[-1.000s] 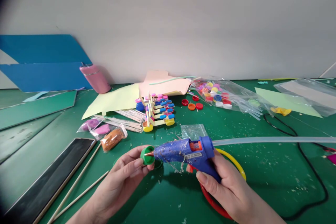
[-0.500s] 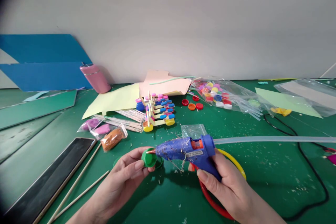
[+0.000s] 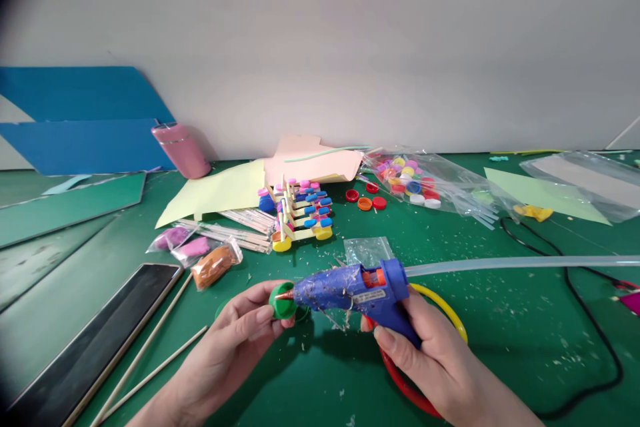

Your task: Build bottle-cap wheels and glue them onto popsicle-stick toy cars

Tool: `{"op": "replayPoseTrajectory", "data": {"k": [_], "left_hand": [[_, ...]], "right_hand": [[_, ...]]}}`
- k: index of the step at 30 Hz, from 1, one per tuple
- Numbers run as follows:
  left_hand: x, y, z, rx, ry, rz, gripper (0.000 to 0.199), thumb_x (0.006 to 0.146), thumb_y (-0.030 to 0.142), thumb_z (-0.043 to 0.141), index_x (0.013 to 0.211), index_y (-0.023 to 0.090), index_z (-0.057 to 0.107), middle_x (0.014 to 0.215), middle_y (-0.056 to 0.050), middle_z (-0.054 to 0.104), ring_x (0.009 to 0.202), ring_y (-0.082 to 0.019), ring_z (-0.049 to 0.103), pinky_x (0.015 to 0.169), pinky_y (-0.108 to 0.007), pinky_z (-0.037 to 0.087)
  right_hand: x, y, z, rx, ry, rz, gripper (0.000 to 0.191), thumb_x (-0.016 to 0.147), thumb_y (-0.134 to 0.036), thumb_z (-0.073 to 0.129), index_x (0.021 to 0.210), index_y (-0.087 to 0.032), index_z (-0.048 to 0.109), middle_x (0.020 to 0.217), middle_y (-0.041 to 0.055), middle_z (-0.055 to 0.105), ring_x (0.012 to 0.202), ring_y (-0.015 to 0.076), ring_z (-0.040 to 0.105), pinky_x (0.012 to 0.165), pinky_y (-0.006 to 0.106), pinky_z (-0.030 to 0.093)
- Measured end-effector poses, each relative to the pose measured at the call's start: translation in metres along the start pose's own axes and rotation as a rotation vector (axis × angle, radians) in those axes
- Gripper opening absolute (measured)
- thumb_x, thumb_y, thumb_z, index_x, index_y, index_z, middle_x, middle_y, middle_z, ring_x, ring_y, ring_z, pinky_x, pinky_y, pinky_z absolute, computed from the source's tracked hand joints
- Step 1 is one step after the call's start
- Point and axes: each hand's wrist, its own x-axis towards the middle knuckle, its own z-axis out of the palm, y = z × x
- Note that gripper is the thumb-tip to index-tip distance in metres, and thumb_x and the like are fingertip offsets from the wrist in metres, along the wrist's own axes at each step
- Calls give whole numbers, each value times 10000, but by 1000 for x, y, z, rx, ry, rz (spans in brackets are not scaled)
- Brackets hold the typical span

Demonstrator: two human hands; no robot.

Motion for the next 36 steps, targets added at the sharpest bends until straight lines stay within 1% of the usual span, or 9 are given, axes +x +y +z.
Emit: {"op": "replayPoseTrajectory", "data": {"k": [4, 11, 15, 19, 24, 27, 30, 33, 36], "left_hand": [[1, 0, -1, 5, -4, 6, 232, 683, 191, 663, 912, 152, 673, 790, -39, 614, 718, -125, 504, 689, -226, 409], [1, -1, -1, 13, -8, 1, 252, 680, 195, 666, 928, 148, 668, 819, -46, 613, 732, -129, 509, 705, -232, 408], [1, -1, -2, 18, -6, 5, 256, 679, 198, 668, 931, 148, 667, 828, -47, 611, 730, -127, 511, 705, -231, 407], [1, 0, -2, 18, -3, 7, 250, 675, 206, 672, 918, 147, 671, 805, -45, 612, 720, -127, 509, 691, -228, 409], [1, 0, -1, 16, 26, -5, 238, 666, 197, 682, 899, 154, 675, 810, -40, 615, 726, -126, 511, 706, -234, 407], [1, -1, -1, 21, 38, -10, 238, 663, 194, 685, 898, 162, 674, 831, -40, 617, 738, -129, 513, 715, -239, 406], [2, -2, -2, 37, 30, 1, 241, 672, 198, 677, 910, 163, 668, 810, -37, 612, 733, -128, 507, 706, -233, 407], [2, -2, -3, 46, 23, 9, 244, 676, 198, 670, 918, 165, 664, 792, -35, 608, 727, -128, 504, 699, -230, 408], [2, -2, -2, 51, 13, 12, 245, 675, 197, 670, 918, 165, 664, 796, -36, 607, 730, -129, 506, 698, -229, 406]], "right_hand": [[0, -5, 4, 26, 44, 25, 210, 836, -407, 472, 958, -262, 563, 763, 11, 604, 578, 123, 510, 523, 210, 465], [1, -4, 4, 67, 27, 52, 238, 843, -426, 450, 981, -251, 536, 814, 33, 606, 634, 135, 536, 513, 213, 465], [1, -4, 5, 75, 36, 55, 242, 841, -432, 451, 977, -250, 536, 810, 39, 605, 664, 150, 554, 508, 219, 474], [0, -3, 5, 97, 41, 46, 224, 838, -424, 462, 979, -267, 538, 829, 29, 619, 703, 153, 566, 548, 221, 487], [0, -2, 3, 63, 27, 31, 199, 840, -404, 470, 955, -270, 562, 781, 15, 619, 605, 125, 534, 519, 207, 468], [0, -3, 4, 55, 26, 27, 195, 838, -403, 475, 942, -267, 569, 805, 17, 623, 600, 117, 529, 534, 206, 467], [1, -3, 4, 70, 33, 35, 213, 835, -409, 476, 960, -258, 560, 771, 18, 614, 590, 120, 527, 514, 207, 464], [2, -2, 4, 76, 36, 49, 240, 837, -415, 465, 978, -243, 554, 765, 31, 604, 636, 143, 549, 510, 220, 471], [3, 0, 3, 67, 40, 54, 247, 840, -419, 459, 973, -238, 563, 823, 47, 611, 696, 159, 563, 550, 241, 485]]}}
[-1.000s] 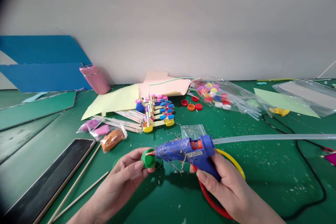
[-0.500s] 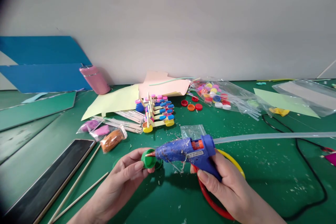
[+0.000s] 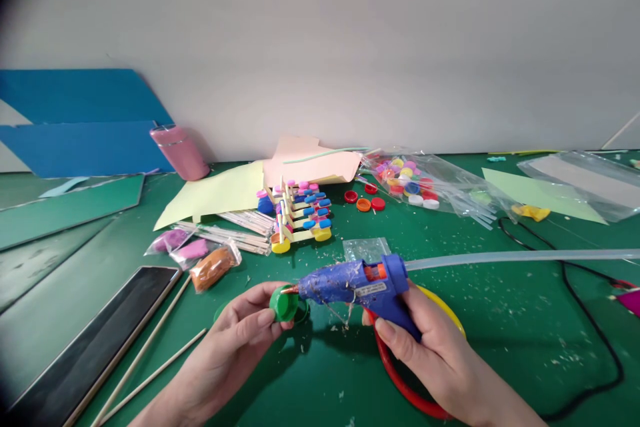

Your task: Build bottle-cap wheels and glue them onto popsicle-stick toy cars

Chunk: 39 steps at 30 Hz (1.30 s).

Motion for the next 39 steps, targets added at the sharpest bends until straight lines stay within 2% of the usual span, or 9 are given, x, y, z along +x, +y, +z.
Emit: {"op": "replayPoseTrajectory", "data": {"k": [9, 18, 26, 30, 35, 39], "left_hand": [[-2, 1, -1, 4, -23, -3, 240, 686, 198, 659, 923, 162, 664, 804, -35, 606, 736, -126, 503, 709, -226, 404], [-3, 3, 2, 3, -39, -16, 256, 680, 212, 665, 930, 155, 667, 810, -43, 613, 739, -135, 513, 716, -236, 406], [-2, 2, 0, -9, -47, -27, 265, 683, 221, 666, 940, 154, 666, 826, -43, 613, 739, -132, 517, 722, -238, 407], [-3, 2, 0, -14, -32, -30, 272, 674, 219, 673, 940, 161, 668, 833, -42, 612, 739, -133, 513, 713, -236, 409], [-3, 3, 0, -16, -66, -37, 249, 694, 211, 654, 932, 142, 668, 809, -42, 609, 725, -126, 515, 704, -225, 409], [-3, 3, -1, -41, -49, -33, 250, 684, 209, 659, 926, 146, 668, 798, -44, 612, 715, -133, 520, 698, -233, 409]], "right_hand": [[0, 2, 1, 48, 0, -13, 248, 839, -415, 464, 989, -240, 555, 838, 47, 616, 671, 143, 555, 514, 219, 466], [1, -4, -2, -5, -9, -6, 254, 849, -426, 451, 966, -219, 541, 663, 4, 517, 560, 120, 492, 457, 210, 427], [0, -1, 0, 27, 7, -24, 233, 846, -418, 448, 958, -239, 547, 807, 35, 601, 671, 148, 549, 530, 231, 463], [-1, -2, 0, 16, -13, -15, 242, 847, -413, 449, 984, -230, 527, 757, 32, 587, 632, 146, 539, 514, 236, 462], [0, -4, -1, 18, 1, -5, 224, 852, -415, 448, 932, -224, 534, 756, 25, 576, 622, 132, 536, 467, 203, 436], [1, -4, -1, 19, 16, -11, 223, 847, -417, 456, 919, -223, 537, 696, 7, 543, 576, 122, 506, 460, 205, 425]]}}
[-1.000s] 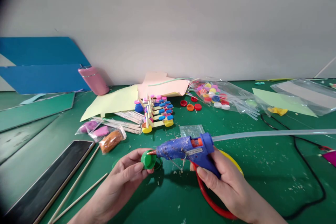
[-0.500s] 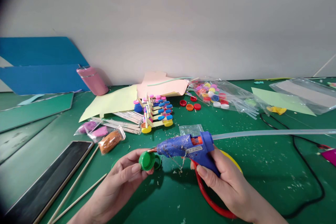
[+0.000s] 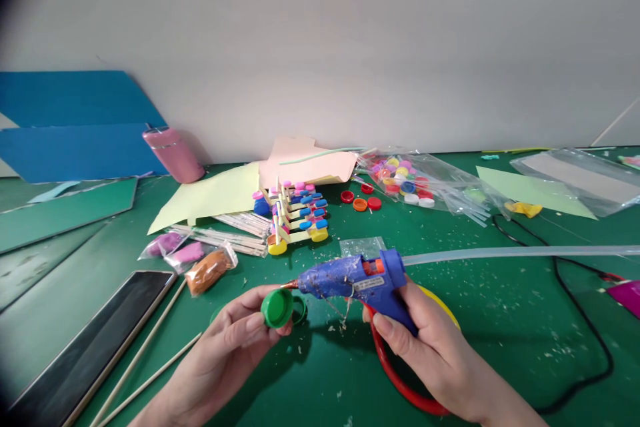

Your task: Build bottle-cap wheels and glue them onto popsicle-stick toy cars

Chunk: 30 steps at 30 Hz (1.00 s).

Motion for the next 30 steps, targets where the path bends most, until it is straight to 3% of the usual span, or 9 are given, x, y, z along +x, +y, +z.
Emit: {"op": "replayPoseTrajectory", "data": {"k": [17, 30], "left_hand": [[-1, 2, 0, -59, -13, 26, 212, 700, 226, 638, 882, 124, 670, 748, -56, 588, 697, -148, 498, 682, -258, 384], [0, 4, 0, -67, -18, 41, 223, 699, 235, 634, 895, 134, 669, 752, -61, 586, 702, -157, 494, 683, -269, 380]], "right_hand": [[0, -1, 0, -21, 16, -4, 204, 844, -416, 454, 844, -225, 525, 635, -15, 493, 553, 120, 478, 483, 218, 431], [0, 0, 0, -8, 18, -2, 216, 841, -415, 458, 905, -224, 537, 690, 4, 553, 595, 132, 525, 483, 216, 443]]}}
